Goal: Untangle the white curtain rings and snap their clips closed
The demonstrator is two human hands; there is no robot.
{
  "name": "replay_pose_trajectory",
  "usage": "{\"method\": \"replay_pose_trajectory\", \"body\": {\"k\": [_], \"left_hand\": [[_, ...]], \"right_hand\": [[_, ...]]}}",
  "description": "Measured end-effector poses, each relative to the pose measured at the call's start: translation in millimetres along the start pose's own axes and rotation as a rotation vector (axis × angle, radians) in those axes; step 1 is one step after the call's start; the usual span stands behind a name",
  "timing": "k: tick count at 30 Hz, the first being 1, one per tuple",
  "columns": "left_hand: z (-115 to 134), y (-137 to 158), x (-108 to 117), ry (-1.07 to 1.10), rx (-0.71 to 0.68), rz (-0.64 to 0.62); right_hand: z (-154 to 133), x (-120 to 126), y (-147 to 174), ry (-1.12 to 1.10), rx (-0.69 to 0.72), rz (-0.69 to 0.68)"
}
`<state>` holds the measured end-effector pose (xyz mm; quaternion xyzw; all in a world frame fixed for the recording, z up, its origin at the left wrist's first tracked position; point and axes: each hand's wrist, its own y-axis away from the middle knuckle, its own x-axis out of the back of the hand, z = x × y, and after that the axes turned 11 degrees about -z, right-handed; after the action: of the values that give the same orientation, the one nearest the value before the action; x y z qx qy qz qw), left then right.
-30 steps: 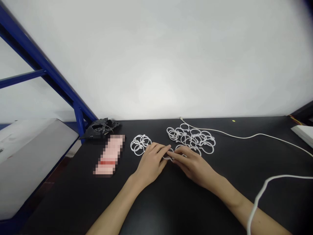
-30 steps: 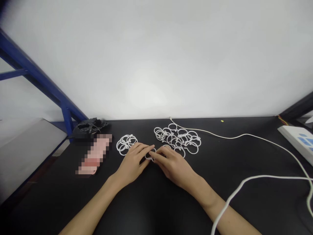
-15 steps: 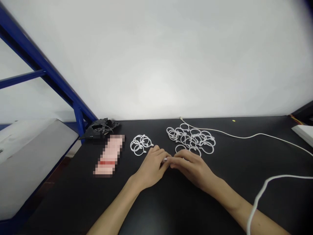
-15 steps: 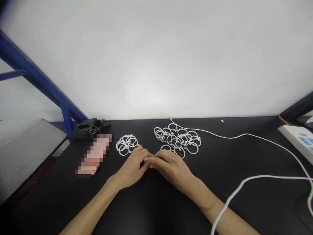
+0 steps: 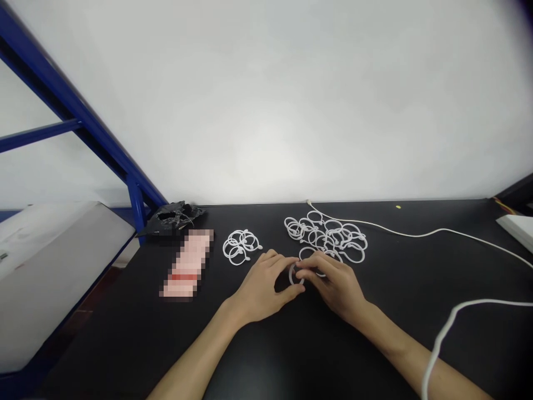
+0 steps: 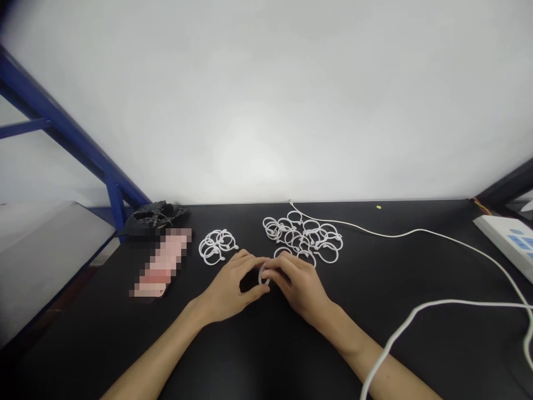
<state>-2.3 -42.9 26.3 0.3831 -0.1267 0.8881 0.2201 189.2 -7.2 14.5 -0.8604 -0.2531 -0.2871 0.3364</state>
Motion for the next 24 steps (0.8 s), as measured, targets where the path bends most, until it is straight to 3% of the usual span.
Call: {"method": "replay_pose_trajectory", "body": {"k": [6, 9, 14, 18, 21, 24], "left_hand": [[-0.6, -0.7, -3.1, 0.003, 0.012, 0.008], [-3.3, -2.7, -5.0, -0.087, 0.043, 0.065], [-17.5, -3.2, 0.3, -0.473, 0.303, 0.342], [-29.8, 0.1, 6.3, -0.662, 0.455, 0.405], [-30.4, 0.7, 5.8, -0.662, 0.420, 0.411], [-23.1, -0.3, 2.1, -0.555, 0.274, 0.358]], "right_hand": [[2.2, -2.7, 0.1, 0.022, -0.041, -0.047], [6.9, -0.1, -0.3, 0.151, -0.039, -0.092], [15.2, 10.1, -2.3, 0.578, -0.134, -0.118], [19.2, 10.9, -2.2, 0.676, -0.138, -0.201], [17.2, 8.0, -3.5, 0.647, -0.081, -0.205], [12.2, 6.2, -5.4, 0.573, -0.020, -0.159]]}}
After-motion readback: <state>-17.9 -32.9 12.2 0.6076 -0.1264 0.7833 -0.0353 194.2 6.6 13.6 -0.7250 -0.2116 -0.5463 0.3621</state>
